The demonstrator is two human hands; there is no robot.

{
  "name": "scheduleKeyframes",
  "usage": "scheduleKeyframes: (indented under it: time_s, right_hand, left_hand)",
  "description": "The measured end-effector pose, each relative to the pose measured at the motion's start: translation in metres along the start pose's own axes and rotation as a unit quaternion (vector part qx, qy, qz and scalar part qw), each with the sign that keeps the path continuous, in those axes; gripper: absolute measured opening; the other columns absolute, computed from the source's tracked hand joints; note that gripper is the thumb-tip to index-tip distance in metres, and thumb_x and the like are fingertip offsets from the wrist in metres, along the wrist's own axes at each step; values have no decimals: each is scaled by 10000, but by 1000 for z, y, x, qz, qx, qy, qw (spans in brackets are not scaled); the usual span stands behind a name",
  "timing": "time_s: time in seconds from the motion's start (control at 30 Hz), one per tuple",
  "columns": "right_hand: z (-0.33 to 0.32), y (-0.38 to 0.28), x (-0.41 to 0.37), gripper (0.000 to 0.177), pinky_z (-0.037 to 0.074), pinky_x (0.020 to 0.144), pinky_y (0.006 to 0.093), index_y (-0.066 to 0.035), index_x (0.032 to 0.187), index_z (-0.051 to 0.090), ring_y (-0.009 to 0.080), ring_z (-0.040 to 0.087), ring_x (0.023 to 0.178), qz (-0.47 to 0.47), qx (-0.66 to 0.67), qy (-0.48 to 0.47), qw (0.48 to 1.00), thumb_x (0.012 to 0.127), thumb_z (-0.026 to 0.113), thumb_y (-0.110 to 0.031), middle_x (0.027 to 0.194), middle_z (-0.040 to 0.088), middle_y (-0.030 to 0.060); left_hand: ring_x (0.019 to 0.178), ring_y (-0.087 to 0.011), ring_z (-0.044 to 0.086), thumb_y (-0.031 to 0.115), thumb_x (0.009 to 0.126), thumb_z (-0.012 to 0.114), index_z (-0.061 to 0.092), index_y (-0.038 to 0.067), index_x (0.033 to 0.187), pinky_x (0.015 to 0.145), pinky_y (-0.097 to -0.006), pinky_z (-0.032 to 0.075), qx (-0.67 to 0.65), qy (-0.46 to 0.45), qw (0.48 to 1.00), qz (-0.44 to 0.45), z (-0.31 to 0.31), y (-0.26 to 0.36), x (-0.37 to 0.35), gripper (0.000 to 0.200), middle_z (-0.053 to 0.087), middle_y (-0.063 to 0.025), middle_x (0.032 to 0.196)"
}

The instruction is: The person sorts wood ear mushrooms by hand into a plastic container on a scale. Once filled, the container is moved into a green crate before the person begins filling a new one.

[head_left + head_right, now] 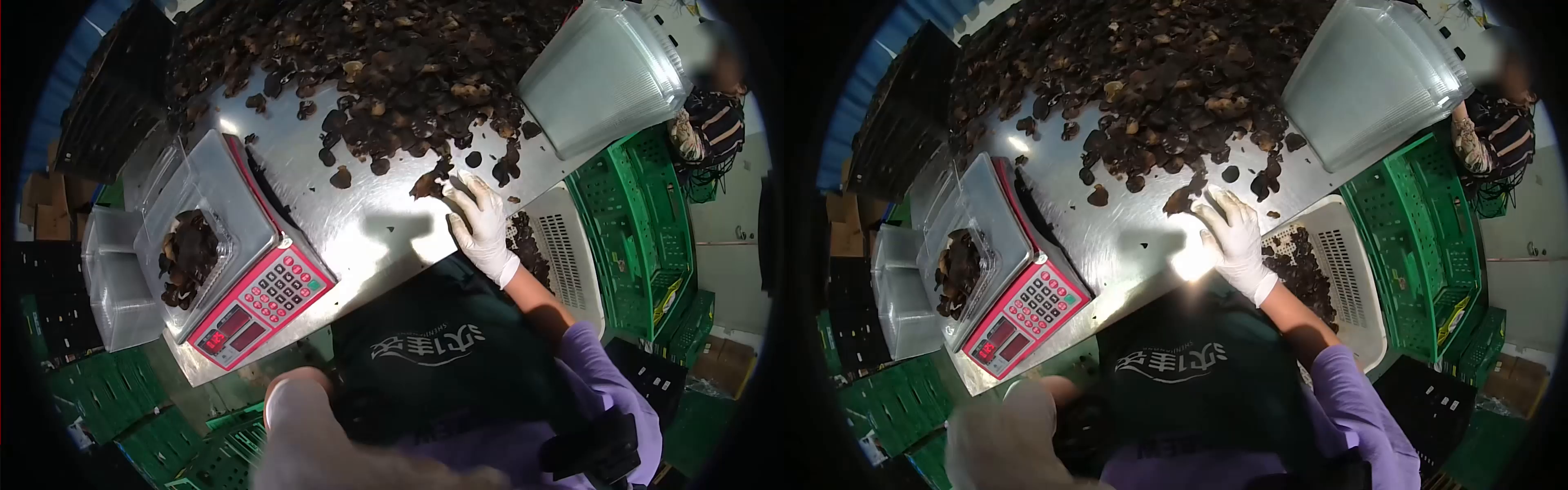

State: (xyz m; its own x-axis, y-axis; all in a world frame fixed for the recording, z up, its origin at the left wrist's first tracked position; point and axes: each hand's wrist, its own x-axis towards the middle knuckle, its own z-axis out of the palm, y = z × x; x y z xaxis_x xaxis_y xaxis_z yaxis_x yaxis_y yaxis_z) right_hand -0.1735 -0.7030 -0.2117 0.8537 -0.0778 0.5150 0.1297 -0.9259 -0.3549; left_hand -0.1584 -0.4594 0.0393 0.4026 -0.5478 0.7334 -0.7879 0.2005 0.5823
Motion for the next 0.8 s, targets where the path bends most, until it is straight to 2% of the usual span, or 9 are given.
scheduleKeyframes:
  time_s: [0.1, 0.13, 0.17, 0.33, 0.43, 0.57, 0.67, 0.7, 0.8]
  right_hand:
    - [-1, 4, -2, 468, 415, 942, 415, -58, 1166, 572, 339, 516, 1126, 68, 60, 43, 995, 710, 669, -97, 1244, 523, 152]
    - [1, 8, -3, 485, 430, 927, 409, -46, 1174, 548, 338, 530, 1111, 75, 76, 43, 993, 706, 675, -50, 1205, 538, 159]
    - [4, 12, -4, 506, 446, 912, 403, -35, 1182, 523, 336, 545, 1097, 80, 93, 41, 992, 703, 681, -2, 1166, 553, 166]
    - [1, 4, 11, 546, 457, 898, 394, -51, 1189, 540, 329, 555, 1052, 78, 95, 21, 992, 666, 696, -31, 1125, 563, 142]
    - [-4, -9, 30, 542, 455, 891, 417, -84, 1166, 584, 318, 546, 1061, 84, 68, 0, 994, 641, 720, -72, 1119, 570, 116]
    - [9, -3, 39, 491, 471, 843, 415, -97, 1141, 618, 299, 574, 1009, 46, 0, -74, 996, 662, 717, -59, 1062, 598, 101]
    - [10, -2, 43, 345, 501, 712, 289, -55, 1161, 605, 186, 627, 757, 204, 233, -31, 950, 823, 627, 12, 900, 653, 92]
    - [18, 0, 46, 288, 488, 711, 248, -7, 1187, 583, 115, 600, 769, 233, 336, 10, 912, 901, 594, -36, 935, 654, 44]
    - [12, 3, 47, 284, 456, 662, 210, 22, 1212, 564, 57, 559, 746, 312, 438, -4, 843, 945, 559, -74, 938, 640, 9]
  left_hand:
    - [768, -236, 655, 35, 836, 561, 698, 12, 897, 754, -307, 502, 216, 45, 973, -70, 0, -57, -22, 151, 686, -100, 899]
    - [887, -249, 646, 8, 836, 549, 680, -39, 982, 828, -312, 487, 51, 125, 934, -331, 7, -71, -19, 201, 674, -144, 981]
    - [1031, -315, 613, 4, 837, 527, 634, -60, 1103, 933, -353, 459, 69, 95, 916, -384, 16, -93, -23, 294, 638, -197, 1096]
    - [1294, -400, 397, 56, 856, 553, 418, -15, 1381, 1070, -447, 361, 399, -34, 833, -381, 62, -215, -91, 547, 343, -282, 1450]
    - [1085, -358, 539, 59, 832, 576, 564, 26, 1203, 912, -434, 472, 440, -64, 785, -432, 75, -236, -85, 373, 559, -198, 1190]
    - [965, -341, 579, 46, 809, 598, 608, 38, 1047, 814, -418, 500, 475, -60, 776, -410, 77, -245, -91, 238, 598, -155, 1030]
    - [747, -245, 612, -32, 817, 609, 615, 25, 1033, 684, -337, 502, 278, 124, 880, -364, 79, -236, -93, 224, 617, -118, 904]
    - [747, -245, 612, -32, 817, 609, 615, 25, 1033, 684, -337, 502, 276, 125, 882, -362, 80, -236, -93, 224, 617, -118, 904]
    - [687, -64, 548, -35, 890, 573, 608, -8, 1132, 646, -194, 455, -241, 266, 799, -483, 81, -233, -91, 246, 595, -4, 816]
